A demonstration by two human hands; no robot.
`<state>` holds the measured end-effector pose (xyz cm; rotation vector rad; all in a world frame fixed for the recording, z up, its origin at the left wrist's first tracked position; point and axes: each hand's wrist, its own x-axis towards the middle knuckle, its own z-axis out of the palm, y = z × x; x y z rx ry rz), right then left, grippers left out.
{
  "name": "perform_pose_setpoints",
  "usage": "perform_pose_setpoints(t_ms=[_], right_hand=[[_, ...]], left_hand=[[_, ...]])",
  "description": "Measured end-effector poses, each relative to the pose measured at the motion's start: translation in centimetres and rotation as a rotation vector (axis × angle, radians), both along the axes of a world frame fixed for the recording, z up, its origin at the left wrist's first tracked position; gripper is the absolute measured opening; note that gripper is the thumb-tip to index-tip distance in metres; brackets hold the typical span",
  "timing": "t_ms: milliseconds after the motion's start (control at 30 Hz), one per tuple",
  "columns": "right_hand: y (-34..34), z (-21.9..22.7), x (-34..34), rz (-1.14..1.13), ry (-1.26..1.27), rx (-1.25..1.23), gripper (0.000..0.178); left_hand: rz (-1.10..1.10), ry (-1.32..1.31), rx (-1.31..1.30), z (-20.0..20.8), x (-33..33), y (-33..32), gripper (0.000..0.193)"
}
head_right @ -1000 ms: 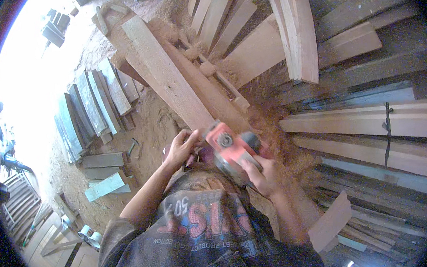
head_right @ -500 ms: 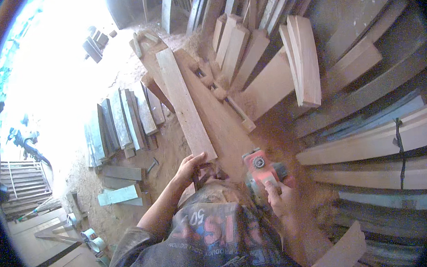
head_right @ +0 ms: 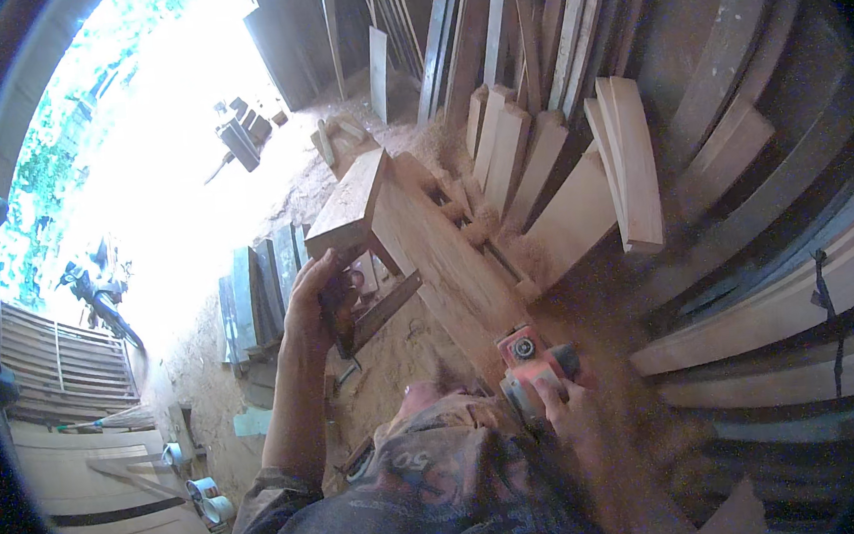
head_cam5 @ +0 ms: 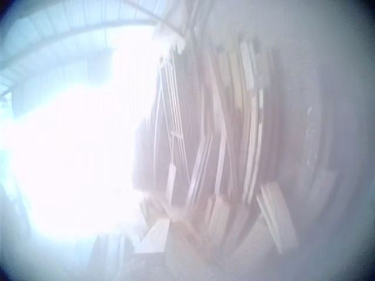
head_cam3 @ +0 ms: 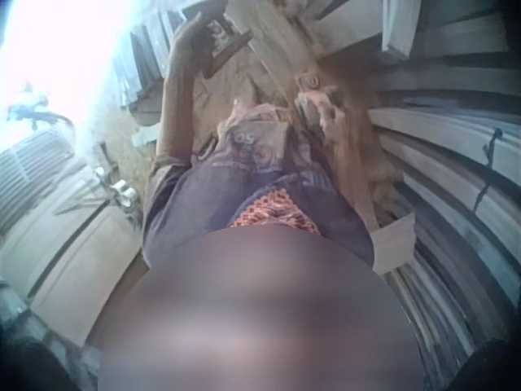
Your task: The person uses a circular saw to cut a wooden plank on a workbench, then measures the cut piece with a metal ruler. They continue cutting additional planks and smooth the edges with a hand plane. The finished pieces are set aside on the bench.
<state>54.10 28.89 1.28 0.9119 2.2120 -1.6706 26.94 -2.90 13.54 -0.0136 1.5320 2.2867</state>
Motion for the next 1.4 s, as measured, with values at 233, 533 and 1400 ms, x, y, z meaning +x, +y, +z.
perform_pose_setpoints(t_ms=[233,533,1400], right_hand=[[-0.2,-0.5,0.2,0.002,0.02,0.027,0.047],[-0.5,-0.1,0.6,0.001,0.001,0.062,0.049],[-0.4,-0.3,0.1,-0.056,0.006,-0.116,0.046]], left_hand=[[0.018,0.053,0.024,1.5,-1.5,1.1,0.047],[-0.003,0.076,0.003,1.6,-2.0,1.8,0.049],[-0.094,0.052,0.122,1.0,-3.0,4.6,0.05]])
